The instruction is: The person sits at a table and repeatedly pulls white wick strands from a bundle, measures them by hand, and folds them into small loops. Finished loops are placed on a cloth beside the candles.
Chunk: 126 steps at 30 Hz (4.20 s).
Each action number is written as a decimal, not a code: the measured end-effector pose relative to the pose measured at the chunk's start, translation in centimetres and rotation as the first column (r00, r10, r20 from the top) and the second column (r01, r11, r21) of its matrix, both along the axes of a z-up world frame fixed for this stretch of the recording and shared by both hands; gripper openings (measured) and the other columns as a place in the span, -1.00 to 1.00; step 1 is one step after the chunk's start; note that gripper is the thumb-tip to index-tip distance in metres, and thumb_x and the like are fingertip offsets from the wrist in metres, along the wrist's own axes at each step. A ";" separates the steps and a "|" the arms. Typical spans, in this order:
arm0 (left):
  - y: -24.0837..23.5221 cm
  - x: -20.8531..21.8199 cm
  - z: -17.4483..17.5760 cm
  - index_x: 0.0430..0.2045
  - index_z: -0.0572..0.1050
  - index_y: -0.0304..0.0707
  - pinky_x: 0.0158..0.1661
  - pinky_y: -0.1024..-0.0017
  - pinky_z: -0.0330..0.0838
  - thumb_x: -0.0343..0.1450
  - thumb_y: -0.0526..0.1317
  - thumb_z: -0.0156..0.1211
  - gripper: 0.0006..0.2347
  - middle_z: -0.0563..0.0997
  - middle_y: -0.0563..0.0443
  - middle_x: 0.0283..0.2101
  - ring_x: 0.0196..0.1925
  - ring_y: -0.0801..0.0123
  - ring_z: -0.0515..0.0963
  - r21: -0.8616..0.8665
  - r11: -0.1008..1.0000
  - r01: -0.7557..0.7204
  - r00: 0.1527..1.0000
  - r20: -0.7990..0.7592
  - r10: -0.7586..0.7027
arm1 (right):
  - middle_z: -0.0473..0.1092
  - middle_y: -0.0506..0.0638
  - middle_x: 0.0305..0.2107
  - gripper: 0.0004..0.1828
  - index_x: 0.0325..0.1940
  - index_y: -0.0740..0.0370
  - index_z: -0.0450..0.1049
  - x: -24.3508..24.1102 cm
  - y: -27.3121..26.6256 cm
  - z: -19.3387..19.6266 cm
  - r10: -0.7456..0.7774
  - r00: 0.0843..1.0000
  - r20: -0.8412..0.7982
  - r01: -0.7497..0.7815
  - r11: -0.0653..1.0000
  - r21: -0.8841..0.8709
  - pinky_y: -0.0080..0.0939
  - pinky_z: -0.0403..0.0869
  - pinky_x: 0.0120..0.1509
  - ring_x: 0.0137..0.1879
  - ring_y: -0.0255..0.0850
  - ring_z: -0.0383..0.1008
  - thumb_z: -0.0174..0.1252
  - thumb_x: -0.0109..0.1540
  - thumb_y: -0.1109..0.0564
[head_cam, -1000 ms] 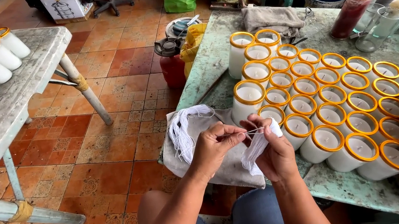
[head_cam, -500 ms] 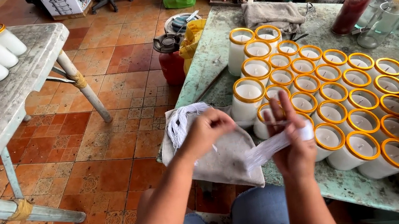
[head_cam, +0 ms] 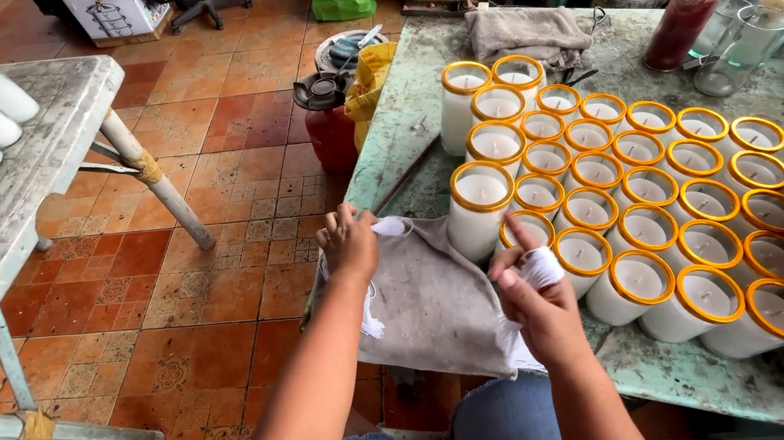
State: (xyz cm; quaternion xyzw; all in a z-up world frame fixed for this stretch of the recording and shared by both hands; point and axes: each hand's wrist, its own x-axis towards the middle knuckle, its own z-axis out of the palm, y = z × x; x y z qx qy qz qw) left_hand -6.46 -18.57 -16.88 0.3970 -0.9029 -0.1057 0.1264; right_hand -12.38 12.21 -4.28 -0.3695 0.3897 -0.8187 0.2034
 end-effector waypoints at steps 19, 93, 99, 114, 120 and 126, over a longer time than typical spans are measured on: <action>10.8 7.7 11.0 -0.24 0.54 0.12 0.19 0.31 0.20 0.42 -0.11 0.27 -0.91 0.63 0.31 -0.22 -0.07 0.44 0.59 -0.207 0.896 0.393 0.684 -0.585 -0.435 | 0.42 0.08 -0.59 -0.83 -0.20 0.26 0.64 2.1 -2.3 -0.7 -0.144 0.957 -0.250 0.245 0.863 0.441 -0.26 0.43 -0.38 -0.45 -0.25 0.36 0.37 0.23 0.11; 4.7 3.8 6.0 -0.40 0.68 0.04 -0.35 0.14 0.45 0.41 -0.17 0.26 -0.93 0.66 0.22 -0.17 -0.18 0.21 0.64 0.190 0.907 0.376 0.924 -0.158 -0.349 | 0.49 0.41 -0.01 -0.87 -0.11 0.16 0.33 -6.2 13.0 -13.7 -0.080 0.748 0.659 -0.162 0.941 0.297 -0.07 0.58 0.00 -0.08 0.00 0.56 -0.10 0.47 0.13; 4.4 1.1 3.0 -0.12 0.65 0.09 -0.25 -0.02 0.50 0.46 -0.13 0.23 -0.84 0.61 0.04 -0.02 -0.07 -0.07 0.62 0.135 0.913 0.384 0.923 -0.067 -0.379 | 0.50 0.36 -0.07 -0.88 -0.12 0.14 0.31 -5.9 12.8 -13.4 -0.082 0.750 0.657 -0.154 0.943 0.294 -0.04 0.56 -0.07 -0.19 -0.02 0.53 -0.08 0.47 0.11; 5.5 2.2 4.9 -0.30 0.59 -0.02 -0.22 0.18 0.46 0.46 -0.17 0.20 -0.94 0.55 0.16 -0.17 -0.13 0.26 0.57 0.203 0.827 0.525 0.851 -0.087 -0.519 | 0.47 0.19 -0.33 -0.88 -0.11 0.19 0.37 -5.5 12.1 -12.7 -0.058 0.752 0.656 -0.154 0.953 0.261 -0.12 0.48 -0.28 -0.33 -0.12 0.44 -0.01 0.45 0.13; 5.9 0.1 2.4 -0.31 0.59 0.07 -0.36 0.10 0.52 0.42 -0.16 0.31 -0.95 0.61 0.13 -0.19 -0.15 0.18 0.60 0.013 0.880 0.474 0.880 -0.051 -0.473 | 0.48 0.20 -0.33 -0.88 -0.13 0.19 0.38 -5.6 12.3 -12.9 -0.076 0.756 0.651 -0.149 0.947 0.283 -0.11 0.49 -0.27 -0.35 -0.12 0.45 0.02 0.43 0.11; 6.0 0.3 1.0 -0.44 0.52 -0.15 -0.55 0.14 0.48 0.41 -0.24 0.23 -0.95 0.49 0.04 -0.26 -0.27 0.12 0.56 -0.173 0.831 0.529 0.841 -0.027 -0.541 | 0.44 0.17 -0.36 -0.82 -0.19 0.23 0.36 -4.8 12.7 -11.7 -0.039 0.758 0.651 -0.186 0.944 0.274 -0.11 0.44 -0.28 -0.38 -0.14 0.41 0.02 0.43 0.10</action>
